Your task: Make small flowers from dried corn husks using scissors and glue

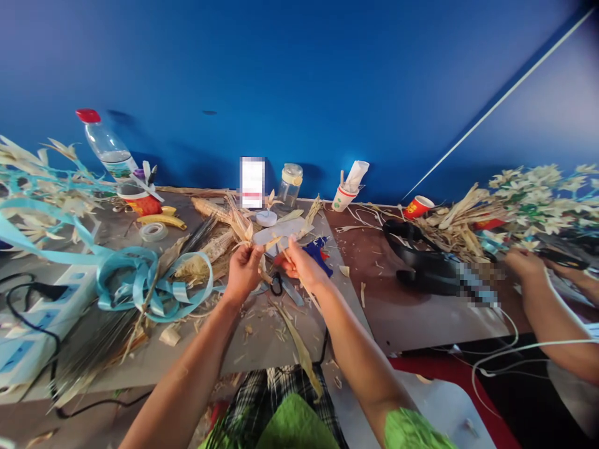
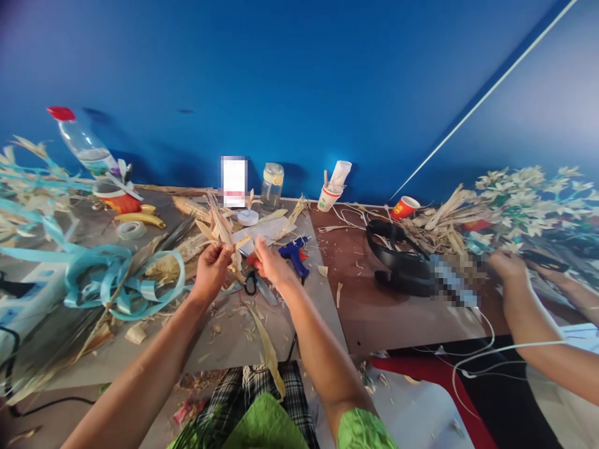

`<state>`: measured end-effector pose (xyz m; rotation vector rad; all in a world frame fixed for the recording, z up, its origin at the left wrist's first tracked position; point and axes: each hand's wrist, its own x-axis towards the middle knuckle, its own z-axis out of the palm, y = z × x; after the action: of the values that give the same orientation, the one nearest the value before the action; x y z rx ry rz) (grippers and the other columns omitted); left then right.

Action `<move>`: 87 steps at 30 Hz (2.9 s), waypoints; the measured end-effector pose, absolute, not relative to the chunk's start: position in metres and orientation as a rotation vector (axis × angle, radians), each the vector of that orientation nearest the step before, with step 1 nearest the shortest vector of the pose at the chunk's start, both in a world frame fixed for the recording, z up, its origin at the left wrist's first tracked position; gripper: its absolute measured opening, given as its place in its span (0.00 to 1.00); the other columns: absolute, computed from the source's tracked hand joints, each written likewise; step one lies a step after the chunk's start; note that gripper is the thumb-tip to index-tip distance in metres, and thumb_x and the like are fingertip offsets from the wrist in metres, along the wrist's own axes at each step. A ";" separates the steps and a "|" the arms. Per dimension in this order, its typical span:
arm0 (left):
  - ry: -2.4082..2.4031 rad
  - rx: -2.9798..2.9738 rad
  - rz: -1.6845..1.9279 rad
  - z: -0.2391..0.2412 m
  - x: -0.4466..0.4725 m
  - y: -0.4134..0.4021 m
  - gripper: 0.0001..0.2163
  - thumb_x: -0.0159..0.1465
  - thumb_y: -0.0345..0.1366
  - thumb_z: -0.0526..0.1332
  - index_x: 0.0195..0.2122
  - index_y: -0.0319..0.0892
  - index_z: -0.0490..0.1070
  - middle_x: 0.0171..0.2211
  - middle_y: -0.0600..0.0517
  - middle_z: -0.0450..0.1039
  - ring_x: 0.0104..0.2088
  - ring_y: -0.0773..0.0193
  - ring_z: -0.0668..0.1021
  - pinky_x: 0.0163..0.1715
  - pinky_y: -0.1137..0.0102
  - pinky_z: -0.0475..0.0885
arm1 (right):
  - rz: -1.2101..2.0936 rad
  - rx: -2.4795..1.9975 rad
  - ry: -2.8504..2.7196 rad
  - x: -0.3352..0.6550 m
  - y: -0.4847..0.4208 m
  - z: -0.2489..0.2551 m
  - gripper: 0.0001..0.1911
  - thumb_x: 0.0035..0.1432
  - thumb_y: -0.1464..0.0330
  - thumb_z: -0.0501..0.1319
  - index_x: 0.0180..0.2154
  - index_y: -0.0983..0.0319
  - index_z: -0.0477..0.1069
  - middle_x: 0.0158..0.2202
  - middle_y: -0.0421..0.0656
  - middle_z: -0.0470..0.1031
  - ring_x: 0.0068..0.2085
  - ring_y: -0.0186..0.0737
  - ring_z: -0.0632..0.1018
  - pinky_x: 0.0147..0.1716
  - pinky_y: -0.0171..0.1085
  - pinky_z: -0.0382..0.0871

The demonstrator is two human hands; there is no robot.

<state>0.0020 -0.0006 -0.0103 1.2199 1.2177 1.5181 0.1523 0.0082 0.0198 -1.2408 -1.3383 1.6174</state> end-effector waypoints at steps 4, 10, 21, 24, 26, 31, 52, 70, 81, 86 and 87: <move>1.296 1.311 1.487 -0.009 0.005 -0.003 0.14 0.58 0.44 0.57 0.22 0.40 0.62 0.19 0.58 0.57 0.21 0.71 0.60 0.23 0.74 0.58 | 1.176 -1.327 -1.686 0.134 -0.004 0.019 0.33 0.53 0.41 0.46 0.15 0.61 0.58 0.14 0.36 0.54 0.19 0.30 0.58 0.20 0.33 0.46; 1.295 1.472 1.418 -0.004 0.006 -0.008 0.16 0.60 0.44 0.56 0.19 0.40 0.60 0.18 0.57 0.56 0.21 0.70 0.60 0.23 0.73 0.57 | 1.242 -1.424 -1.664 0.138 -0.002 0.018 0.32 0.58 0.47 0.46 0.13 0.61 0.59 0.12 0.39 0.57 0.19 0.32 0.61 0.20 0.33 0.49; 1.116 1.500 1.399 -0.009 0.003 -0.008 0.18 0.59 0.49 0.57 0.20 0.40 0.61 0.19 0.55 0.56 0.23 0.69 0.60 0.24 0.72 0.57 | 2.155 -0.941 -1.141 0.143 -0.003 0.021 0.30 0.60 0.53 0.49 0.12 0.63 0.54 0.08 0.32 0.49 0.11 0.24 0.48 0.14 0.29 0.44; 1.096 1.477 1.395 -0.007 0.003 -0.008 0.19 0.58 0.50 0.57 0.19 0.40 0.60 0.19 0.56 0.55 0.23 0.70 0.60 0.24 0.73 0.57 | 2.225 -0.886 -1.092 0.150 -0.005 0.026 0.31 0.61 0.52 0.47 0.12 0.63 0.53 0.08 0.32 0.49 0.11 0.23 0.48 0.18 0.30 0.55; 1.131 1.425 1.432 -0.007 0.001 -0.007 0.19 0.57 0.49 0.58 0.19 0.40 0.60 0.19 0.56 0.55 0.23 0.70 0.60 0.24 0.73 0.58 | 2.190 -0.879 -1.072 0.163 -0.003 0.031 0.32 0.60 0.50 0.45 0.12 0.62 0.51 0.08 0.31 0.47 0.12 0.24 0.48 0.23 0.32 0.60; 1.199 1.224 1.492 -0.008 -0.004 -0.002 0.17 0.56 0.49 0.59 0.22 0.40 0.61 0.18 0.58 0.56 0.21 0.72 0.59 0.22 0.74 0.57 | 1.909 -0.889 -0.947 0.190 0.016 0.035 0.32 0.59 0.47 0.42 0.14 0.62 0.53 0.11 0.31 0.47 0.12 0.23 0.46 0.24 0.34 0.61; 1.320 1.583 1.355 -0.012 0.006 -0.004 0.13 0.60 0.41 0.55 0.22 0.40 0.66 0.19 0.55 0.61 0.23 0.69 0.63 0.24 0.73 0.57 | 1.198 -1.308 -1.592 0.143 0.010 -0.001 0.19 0.55 0.54 0.56 0.21 0.61 0.62 0.17 0.35 0.60 0.19 0.28 0.61 0.18 0.30 0.50; 1.306 1.298 1.448 -0.007 0.000 -0.001 0.13 0.59 0.44 0.56 0.23 0.41 0.61 0.18 0.58 0.58 0.20 0.71 0.62 0.21 0.74 0.58 | 1.443 -1.309 -1.321 0.168 0.015 0.030 0.35 0.53 0.39 0.43 0.24 0.63 0.67 0.17 0.35 0.57 0.16 0.27 0.54 0.16 0.31 0.46; 1.234 1.665 1.351 -0.009 0.003 -0.008 0.17 0.62 0.45 0.54 0.20 0.39 0.65 0.20 0.55 0.62 0.23 0.69 0.64 0.25 0.74 0.61 | 1.104 -1.429 -1.819 0.138 0.002 0.023 0.32 0.60 0.48 0.44 0.15 0.63 0.62 0.14 0.38 0.61 0.21 0.31 0.66 0.25 0.32 0.55; 1.175 1.725 1.376 -0.009 0.001 -0.011 0.19 0.60 0.49 0.54 0.22 0.39 0.64 0.19 0.55 0.60 0.22 0.69 0.62 0.23 0.74 0.59 | 1.660 -1.255 -1.588 0.151 0.003 0.026 0.32 0.57 0.46 0.48 0.12 0.62 0.56 0.09 0.33 0.46 0.13 0.26 0.50 0.16 0.31 0.42; 1.168 1.731 1.381 -0.009 0.001 -0.011 0.19 0.60 0.50 0.54 0.22 0.39 0.64 0.19 0.55 0.60 0.22 0.69 0.62 0.23 0.74 0.59 | 1.736 -1.213 -1.537 0.153 0.003 0.027 0.32 0.56 0.47 0.49 0.12 0.62 0.55 0.09 0.32 0.46 0.13 0.25 0.49 0.15 0.31 0.41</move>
<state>0.0006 -0.0111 -0.0092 1.7305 1.1685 1.3805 0.1526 0.0029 0.0274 -1.2126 -1.5372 1.7364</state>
